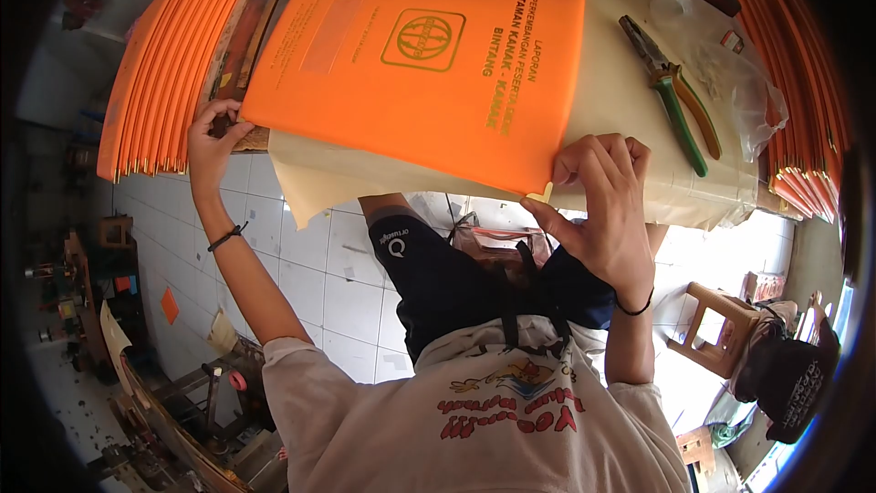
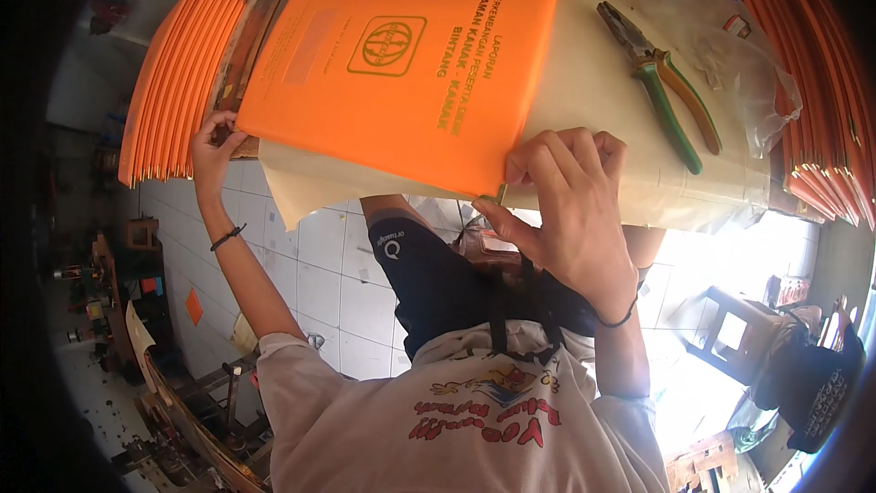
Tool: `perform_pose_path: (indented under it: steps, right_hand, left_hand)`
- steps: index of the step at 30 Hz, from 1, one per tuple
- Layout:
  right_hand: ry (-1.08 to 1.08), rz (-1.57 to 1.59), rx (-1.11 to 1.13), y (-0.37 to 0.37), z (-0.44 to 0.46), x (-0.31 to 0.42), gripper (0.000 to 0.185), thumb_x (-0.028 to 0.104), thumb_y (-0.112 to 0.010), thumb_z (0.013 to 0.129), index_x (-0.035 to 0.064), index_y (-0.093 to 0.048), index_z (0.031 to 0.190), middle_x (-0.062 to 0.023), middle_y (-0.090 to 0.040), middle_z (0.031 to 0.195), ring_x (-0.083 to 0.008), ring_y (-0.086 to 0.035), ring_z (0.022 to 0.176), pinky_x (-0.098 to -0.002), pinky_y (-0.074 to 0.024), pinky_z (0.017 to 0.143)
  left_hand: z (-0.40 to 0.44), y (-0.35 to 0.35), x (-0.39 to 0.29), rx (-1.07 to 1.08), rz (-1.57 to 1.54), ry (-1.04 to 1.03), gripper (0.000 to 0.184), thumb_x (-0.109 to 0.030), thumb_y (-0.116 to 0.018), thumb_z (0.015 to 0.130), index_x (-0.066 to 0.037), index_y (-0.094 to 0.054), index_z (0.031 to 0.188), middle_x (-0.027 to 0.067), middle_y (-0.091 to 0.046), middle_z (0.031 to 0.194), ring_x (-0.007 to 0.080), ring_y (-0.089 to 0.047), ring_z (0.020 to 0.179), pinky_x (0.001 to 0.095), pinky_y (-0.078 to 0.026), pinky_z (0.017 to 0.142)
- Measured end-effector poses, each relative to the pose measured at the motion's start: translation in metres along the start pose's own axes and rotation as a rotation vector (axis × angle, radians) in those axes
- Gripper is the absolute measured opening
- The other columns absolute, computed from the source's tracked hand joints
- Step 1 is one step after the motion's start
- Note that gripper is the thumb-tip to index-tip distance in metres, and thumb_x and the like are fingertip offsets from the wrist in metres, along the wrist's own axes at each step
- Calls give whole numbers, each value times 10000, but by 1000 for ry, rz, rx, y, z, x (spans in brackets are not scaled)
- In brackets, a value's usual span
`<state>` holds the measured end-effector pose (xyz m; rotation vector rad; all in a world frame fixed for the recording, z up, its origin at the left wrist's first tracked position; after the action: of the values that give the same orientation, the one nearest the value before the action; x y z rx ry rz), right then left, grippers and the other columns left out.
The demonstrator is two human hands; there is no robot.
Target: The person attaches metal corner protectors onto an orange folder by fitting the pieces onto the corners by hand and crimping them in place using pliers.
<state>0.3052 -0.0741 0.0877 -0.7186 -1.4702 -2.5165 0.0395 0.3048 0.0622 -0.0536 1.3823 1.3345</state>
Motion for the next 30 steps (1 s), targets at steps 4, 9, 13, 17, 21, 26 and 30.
perform_pose_path:
  steps: [4, 9, 13, 17, 21, 26, 30]
  right_hand:
    - [-3, -9, 0, -1, -1, 0, 363, 251, -828, 708, 93, -562, 898, 4, -568, 861, -238, -534, 917, -433, -320, 880]
    - [-12, -26, 8, -1, -1, 0, 359, 255, -826, 713, 95, -561, 893, 0, -565, 871, -241, -533, 923, -437, -318, 891]
    - [-11, 59, -65, 6, -3, -1, 360, 240, -849, 691, 98, -577, 880, 3, -594, 878, -237, -542, 900, -412, -337, 874]
    - [14, 88, -218, 13, -10, -3, 342, 231, -878, 655, 114, -626, 854, 20, -639, 848, -225, -555, 856, -373, -368, 826]
    - [94, 33, -373, 13, -22, -2, 316, 262, -893, 629, 133, -670, 811, 36, -656, 793, -210, -557, 824, -351, -382, 795]
    - [79, 6, -405, 10, -25, -1, 341, 313, -889, 631, 127, -695, 842, 38, -676, 840, -203, -543, 837, -355, -380, 813]
    - [42, -3, -358, 10, -23, 1, 365, 315, -870, 645, 135, -708, 917, 40, -665, 876, -195, -533, 896, -363, -369, 854]
  left_hand:
    - [-1, 1, 2, 9, -5, 18, 261, -19, -806, 741, -13, -679, 968, -2, -520, 869, 118, -518, 842, 251, -430, 782]
    - [0, 1, 2, 0, 33, 14, 264, -33, -811, 742, -15, -678, 969, -5, -520, 867, 115, -517, 835, 253, -427, 780]
    - [-1, 1, 2, 4, 24, 11, 266, -21, -814, 738, -16, -687, 972, -3, -523, 872, 112, -521, 833, 250, -434, 768]
    - [0, 3, 6, -16, 16, 9, 286, -7, -815, 734, -16, -703, 997, -6, -525, 866, 106, -529, 837, 246, -444, 758]
    - [-2, 4, 7, -59, -71, 8, 314, -4, -818, 729, -9, -718, 1027, 5, -568, 866, 116, -546, 846, 254, -453, 777]
    - [-2, 6, -8, -100, 47, -135, 287, -13, -826, 698, -2, -746, 974, 46, -663, 890, 166, -566, 899, 286, -447, 852]
    - [-5, 5, -19, -128, 144, -157, 315, -30, -839, 677, 4, -737, 973, 49, -665, 931, 176, -569, 916, 281, -447, 858]
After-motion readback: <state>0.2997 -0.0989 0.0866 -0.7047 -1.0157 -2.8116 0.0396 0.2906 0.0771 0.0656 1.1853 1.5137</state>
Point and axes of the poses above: each hand's wrist, its own z-axis towards the middle knuckle, its own y-axis out of the back of the hand, x = y × z, the point moved 10 cm from there along z, towards the middle knuckle
